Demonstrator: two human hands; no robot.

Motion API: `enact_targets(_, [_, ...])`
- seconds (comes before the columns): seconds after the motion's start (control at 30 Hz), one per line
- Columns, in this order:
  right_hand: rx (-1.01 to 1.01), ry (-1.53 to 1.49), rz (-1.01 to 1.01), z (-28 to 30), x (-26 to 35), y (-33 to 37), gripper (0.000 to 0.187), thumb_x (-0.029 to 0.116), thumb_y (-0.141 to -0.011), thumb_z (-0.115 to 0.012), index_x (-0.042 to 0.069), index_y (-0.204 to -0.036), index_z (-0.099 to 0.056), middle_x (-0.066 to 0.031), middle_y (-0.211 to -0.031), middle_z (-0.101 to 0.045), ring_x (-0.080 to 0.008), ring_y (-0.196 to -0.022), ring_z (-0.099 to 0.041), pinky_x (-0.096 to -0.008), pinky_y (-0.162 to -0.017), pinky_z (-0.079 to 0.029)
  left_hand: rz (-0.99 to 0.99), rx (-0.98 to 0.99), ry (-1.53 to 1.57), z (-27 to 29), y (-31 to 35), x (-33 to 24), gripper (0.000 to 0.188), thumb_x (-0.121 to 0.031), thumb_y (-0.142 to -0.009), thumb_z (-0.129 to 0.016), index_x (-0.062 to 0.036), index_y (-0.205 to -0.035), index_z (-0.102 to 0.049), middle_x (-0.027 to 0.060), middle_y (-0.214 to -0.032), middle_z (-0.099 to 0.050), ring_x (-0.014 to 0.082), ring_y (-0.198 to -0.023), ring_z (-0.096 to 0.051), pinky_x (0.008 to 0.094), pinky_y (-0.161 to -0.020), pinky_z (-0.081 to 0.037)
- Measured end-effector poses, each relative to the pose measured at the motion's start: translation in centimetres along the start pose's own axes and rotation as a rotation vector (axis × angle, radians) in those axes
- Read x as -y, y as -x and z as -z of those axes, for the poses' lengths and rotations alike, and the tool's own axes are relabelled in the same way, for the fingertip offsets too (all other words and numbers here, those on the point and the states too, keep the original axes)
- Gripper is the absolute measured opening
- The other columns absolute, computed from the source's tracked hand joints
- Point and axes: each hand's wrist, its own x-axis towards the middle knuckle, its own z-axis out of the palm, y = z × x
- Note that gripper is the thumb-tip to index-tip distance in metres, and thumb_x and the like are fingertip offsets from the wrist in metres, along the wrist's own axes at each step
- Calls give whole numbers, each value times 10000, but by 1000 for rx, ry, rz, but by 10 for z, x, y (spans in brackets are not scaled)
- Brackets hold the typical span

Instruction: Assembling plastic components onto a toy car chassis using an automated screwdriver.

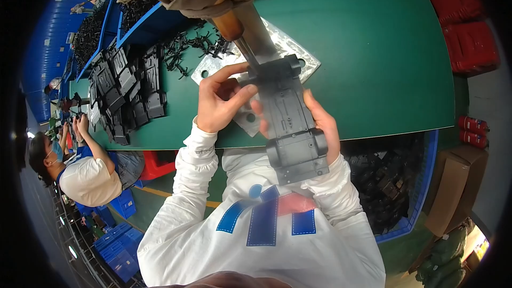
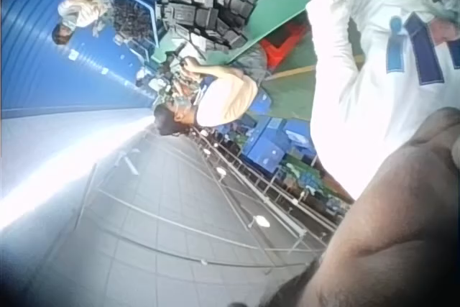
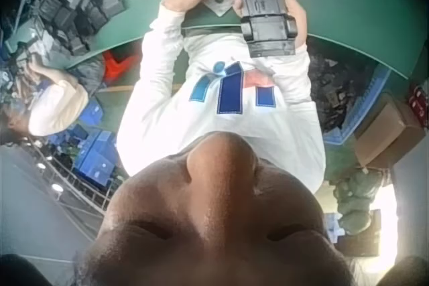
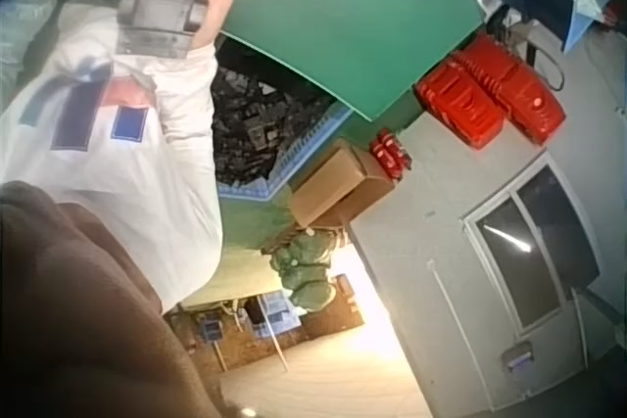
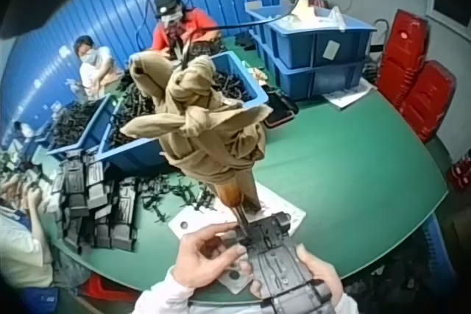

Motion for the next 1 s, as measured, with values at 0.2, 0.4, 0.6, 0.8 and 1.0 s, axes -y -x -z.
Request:
enact_targets(0.2, [90, 59, -51, -5, 3, -2, 614, 396, -1092, -337, -104, -1445, -384, -350, -1391, -481, -400, -1213, -591, -467, -960, -575, -24, -9, 20, 2, -3, 3, 435, -116, -824, -804, -5, -1229, -688, -65, -585, -521, -8, -531, -420, 190, -498, -321])
enact_targets(0.4, [28, 92, 24, -14, -1, -4, 627, 404, -1090, -329, -110, -1447, -380, -335, -1404, -484, -409, -1316, -519, -498, -977, -569, -42, -20, 23, 1, -4, 1, 429, -97, -836, -797, 18, -1231, -676, -65, -613, -536, -10, -549, -428, 186, -506, -321])
enact_targets(0.6, [27, 41, 17, -16, -1, -4, 637, 412, -1087, -335, -105, -1457, -368, -334, -1414, -474, -414, -1328, -505, -505, -974, -571, -42, -21, 73, 1, -4, -1, 430, -82, -841, -795, 32, -1236, -666, -53, -652, -577, -9, -573, -463, 183, -518, -351])
enact_targets(0.8, [51, 3, -12, -12, 1, -4, 645, 415, -1085, -344, -106, -1466, -351, -348, -1413, -465, -428, -1322, -504, -508, -969, -573, -40, -21, 65, 0, -5, 1, 427, -88, -840, -799, 31, -1229, -668, -51, -647, -582, -9, -571, -469, 180, -519, -354])
enact_targets(1.0, [115, -8, -53, -7, 2, -5, 645, 412, -1082, -357, -99, -1475, -342, -347, -1413, -463, -429, -1320, -504, -512, -970, -572, -46, -22, 69, 0, -5, 2, 426, -93, -839, -801, 26, -1227, -671, -55, -636, -573, -10, -568, -464, 182, -517, -350])
